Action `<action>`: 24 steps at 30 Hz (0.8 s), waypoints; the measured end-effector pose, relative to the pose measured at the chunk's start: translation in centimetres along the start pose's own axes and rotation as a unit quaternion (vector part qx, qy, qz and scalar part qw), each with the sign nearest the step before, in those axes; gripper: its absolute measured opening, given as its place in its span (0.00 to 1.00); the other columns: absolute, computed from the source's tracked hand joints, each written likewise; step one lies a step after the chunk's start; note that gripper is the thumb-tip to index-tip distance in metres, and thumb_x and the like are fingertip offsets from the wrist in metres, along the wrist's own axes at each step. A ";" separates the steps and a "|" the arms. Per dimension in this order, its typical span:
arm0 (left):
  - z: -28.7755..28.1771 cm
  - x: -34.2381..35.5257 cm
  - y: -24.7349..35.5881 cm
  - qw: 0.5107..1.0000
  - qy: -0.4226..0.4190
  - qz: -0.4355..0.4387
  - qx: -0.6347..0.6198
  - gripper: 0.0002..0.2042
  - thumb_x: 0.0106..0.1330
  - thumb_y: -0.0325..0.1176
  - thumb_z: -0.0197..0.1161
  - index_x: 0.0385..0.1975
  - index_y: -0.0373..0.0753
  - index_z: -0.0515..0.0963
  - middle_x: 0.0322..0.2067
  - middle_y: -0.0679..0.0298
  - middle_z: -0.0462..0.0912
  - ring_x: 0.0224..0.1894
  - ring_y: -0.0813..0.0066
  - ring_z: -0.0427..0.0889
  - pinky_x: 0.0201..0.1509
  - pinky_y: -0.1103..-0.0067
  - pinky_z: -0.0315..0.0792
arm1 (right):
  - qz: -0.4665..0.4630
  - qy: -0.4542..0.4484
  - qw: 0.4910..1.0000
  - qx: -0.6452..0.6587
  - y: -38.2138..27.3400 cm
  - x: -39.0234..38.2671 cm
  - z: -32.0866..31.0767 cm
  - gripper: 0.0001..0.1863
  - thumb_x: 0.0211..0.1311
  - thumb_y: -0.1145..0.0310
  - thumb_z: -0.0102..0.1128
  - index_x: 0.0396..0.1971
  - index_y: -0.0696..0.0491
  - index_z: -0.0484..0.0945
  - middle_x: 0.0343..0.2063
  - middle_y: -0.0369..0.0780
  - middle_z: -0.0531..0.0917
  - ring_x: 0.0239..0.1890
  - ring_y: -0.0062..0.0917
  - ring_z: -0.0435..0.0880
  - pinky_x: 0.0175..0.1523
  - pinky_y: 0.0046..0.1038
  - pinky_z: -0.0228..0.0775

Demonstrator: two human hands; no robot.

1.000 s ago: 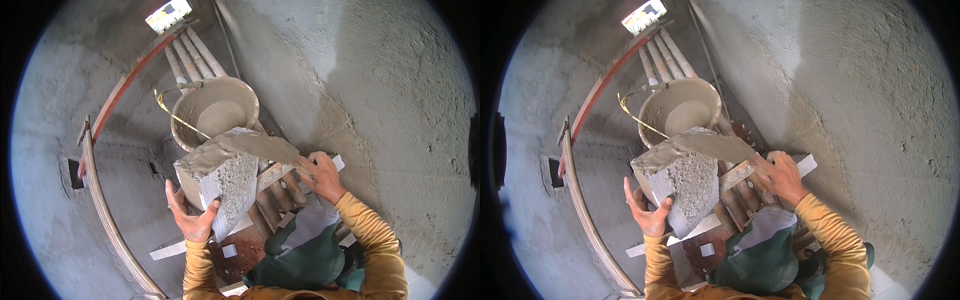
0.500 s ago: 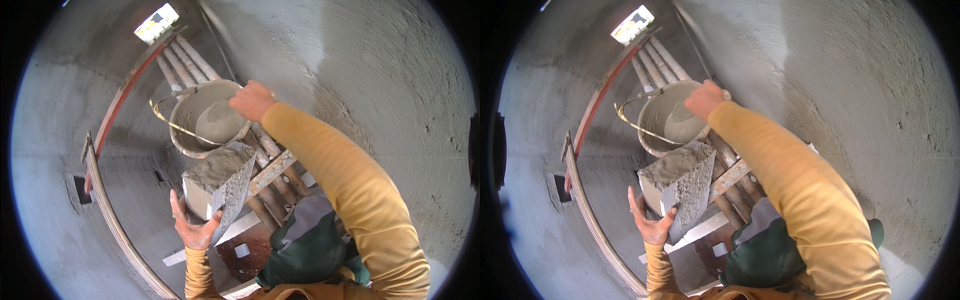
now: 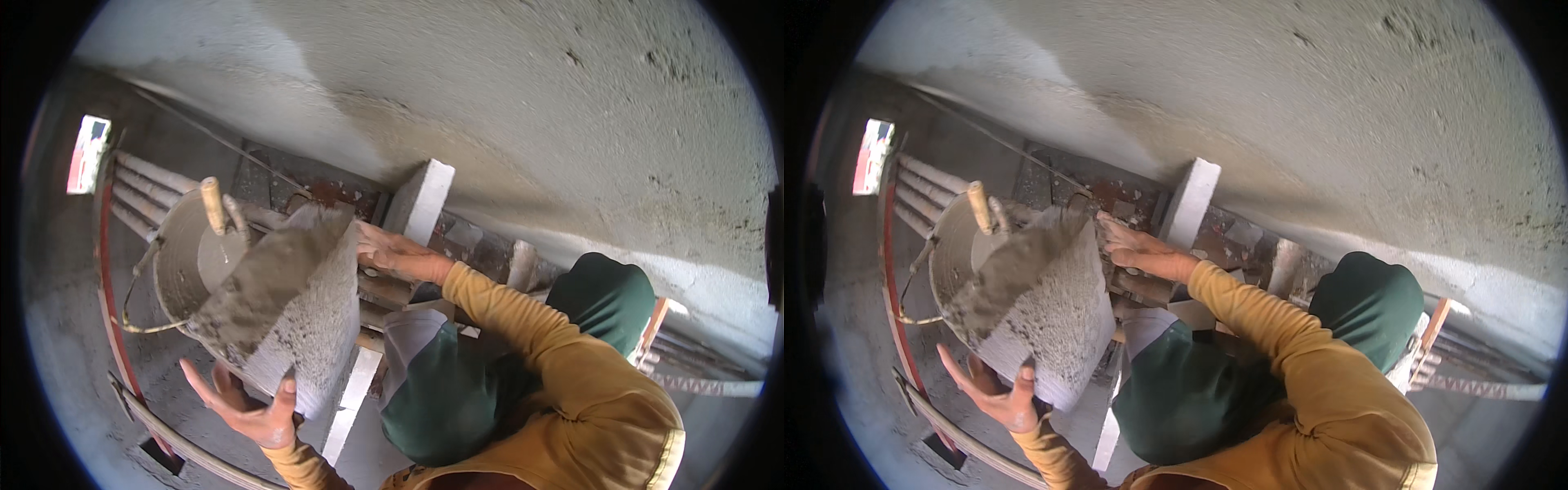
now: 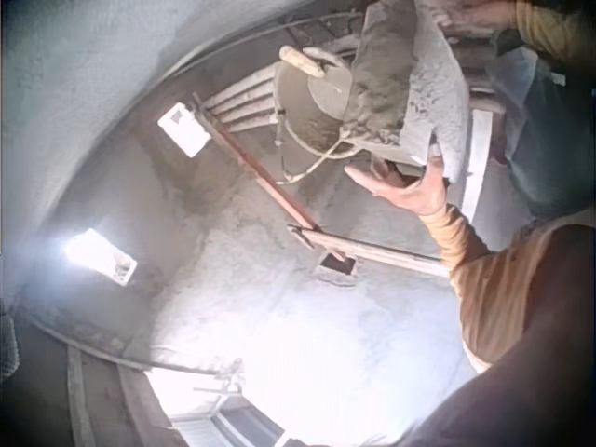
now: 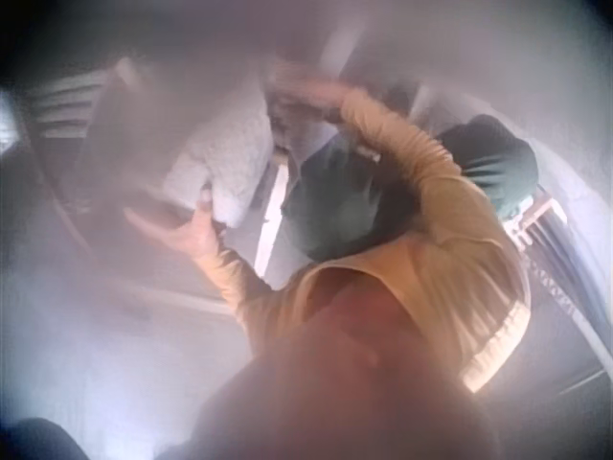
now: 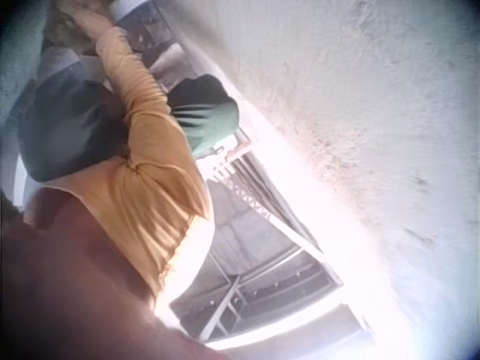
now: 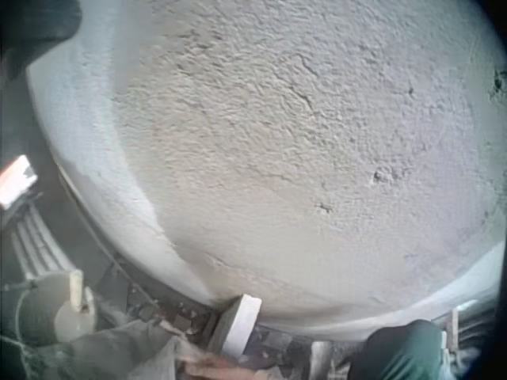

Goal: The person applies mortar to white rectangular tiles using a trowel and places them against a wall. They tap the tiles with a hammer to adjust alignment and use a string line as a guide. The person works on a bamboo scaffold in a construction setting.

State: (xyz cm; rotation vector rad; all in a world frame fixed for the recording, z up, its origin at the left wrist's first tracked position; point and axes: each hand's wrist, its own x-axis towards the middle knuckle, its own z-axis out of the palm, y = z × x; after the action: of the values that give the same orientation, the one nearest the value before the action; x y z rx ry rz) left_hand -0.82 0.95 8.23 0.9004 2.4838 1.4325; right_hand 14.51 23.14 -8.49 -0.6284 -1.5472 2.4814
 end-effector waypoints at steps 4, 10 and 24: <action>4.6 3.5 0.7 0.994 -0.060 0.021 -0.091 0.63 0.39 0.57 0.79 0.70 0.30 0.47 0.65 0.44 0.57 0.65 0.52 0.64 0.68 0.61 0.59 | 0.118 0.114 0.986 0.039 -2.0 -3.3 -1.5 0.44 0.55 0.54 0.68 0.67 0.56 0.58 0.59 0.46 0.70 0.59 0.31 0.71 0.66 0.34 0.61; 14.3 10.1 -2.5 0.918 -0.278 0.066 -0.277 0.61 0.37 0.48 0.79 0.71 0.33 0.46 0.65 0.49 0.61 0.66 0.57 0.64 0.69 0.69 0.59 | -0.011 0.217 0.973 -0.074 -9.3 -11.1 -5.4 0.40 0.41 0.68 0.76 0.57 0.63 0.67 0.44 0.40 0.79 0.47 0.25 0.78 0.53 0.28 0.73; 26.3 0.3 -13.9 0.945 -0.160 -0.083 -0.273 0.40 0.60 0.43 0.69 0.66 0.30 0.55 0.60 0.45 0.68 0.60 0.57 0.70 0.60 0.69 0.69 | 0.051 0.480 0.798 -0.361 -4.6 -10.3 -7.0 0.47 0.37 0.53 0.79 0.49 0.71 0.64 0.41 0.51 0.78 0.44 0.31 0.78 0.52 0.29 0.71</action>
State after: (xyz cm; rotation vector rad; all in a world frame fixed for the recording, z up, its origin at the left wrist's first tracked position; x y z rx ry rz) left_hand 3.40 15.55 -17.32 0.7139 1.7454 1.6332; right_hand 26.38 27.52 -4.27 -1.7363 -1.8644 1.0593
